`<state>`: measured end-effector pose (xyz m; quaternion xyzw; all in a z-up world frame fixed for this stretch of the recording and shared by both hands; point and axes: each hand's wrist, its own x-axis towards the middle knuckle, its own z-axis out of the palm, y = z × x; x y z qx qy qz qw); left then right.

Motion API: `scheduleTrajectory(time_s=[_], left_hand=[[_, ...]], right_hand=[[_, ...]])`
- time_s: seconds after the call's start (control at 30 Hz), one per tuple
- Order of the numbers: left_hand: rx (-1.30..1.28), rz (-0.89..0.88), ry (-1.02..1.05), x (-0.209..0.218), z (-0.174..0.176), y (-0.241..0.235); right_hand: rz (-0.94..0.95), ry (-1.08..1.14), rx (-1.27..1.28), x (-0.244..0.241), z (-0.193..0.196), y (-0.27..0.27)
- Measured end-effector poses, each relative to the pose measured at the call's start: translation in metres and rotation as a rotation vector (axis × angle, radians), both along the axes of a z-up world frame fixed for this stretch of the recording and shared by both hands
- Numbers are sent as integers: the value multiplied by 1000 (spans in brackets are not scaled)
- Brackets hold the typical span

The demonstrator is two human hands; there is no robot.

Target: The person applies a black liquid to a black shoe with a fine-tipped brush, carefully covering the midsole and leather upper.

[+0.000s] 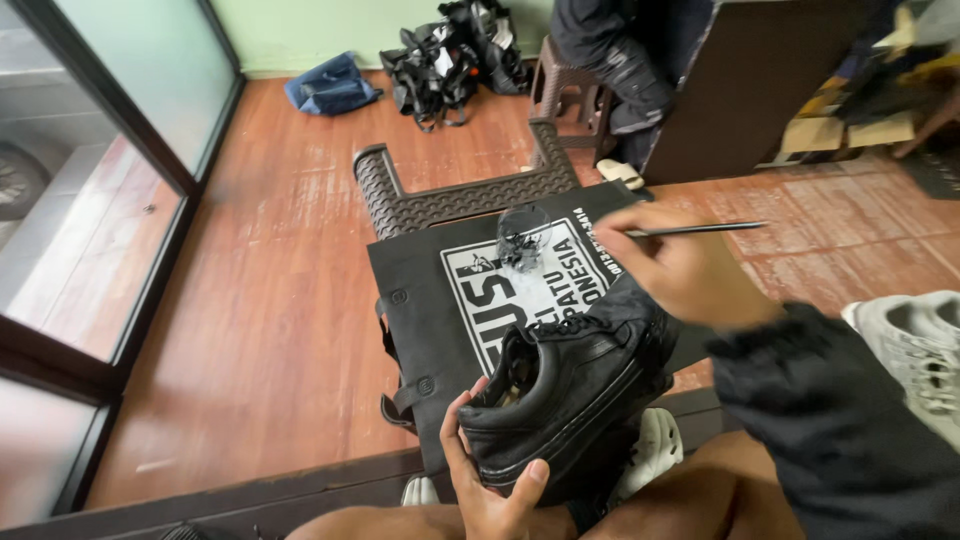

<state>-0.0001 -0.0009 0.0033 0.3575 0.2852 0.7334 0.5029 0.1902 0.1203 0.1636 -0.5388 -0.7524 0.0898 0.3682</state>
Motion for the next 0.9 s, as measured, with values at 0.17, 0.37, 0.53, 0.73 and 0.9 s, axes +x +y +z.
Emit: scheduleTrajectory(time_s=[0.17,0.37,0.53,0.73,0.9], left_hand=[[-30,50,110,-3,-4,0],[28,48,30,1,-16,4],[-32,31,-23,0,1,2],[-89,15,-31,0,2,2],[-76,20,-47,1,4,-1]], right_hand=[[37,-241,-255,-36,-5,66],[29,-442,-533,-62,-1,90],[1,-473,-540,-67,-6,103],[-63,-397,-568,-67,0,107],[-20,-430,-481,-57,-19,119]])
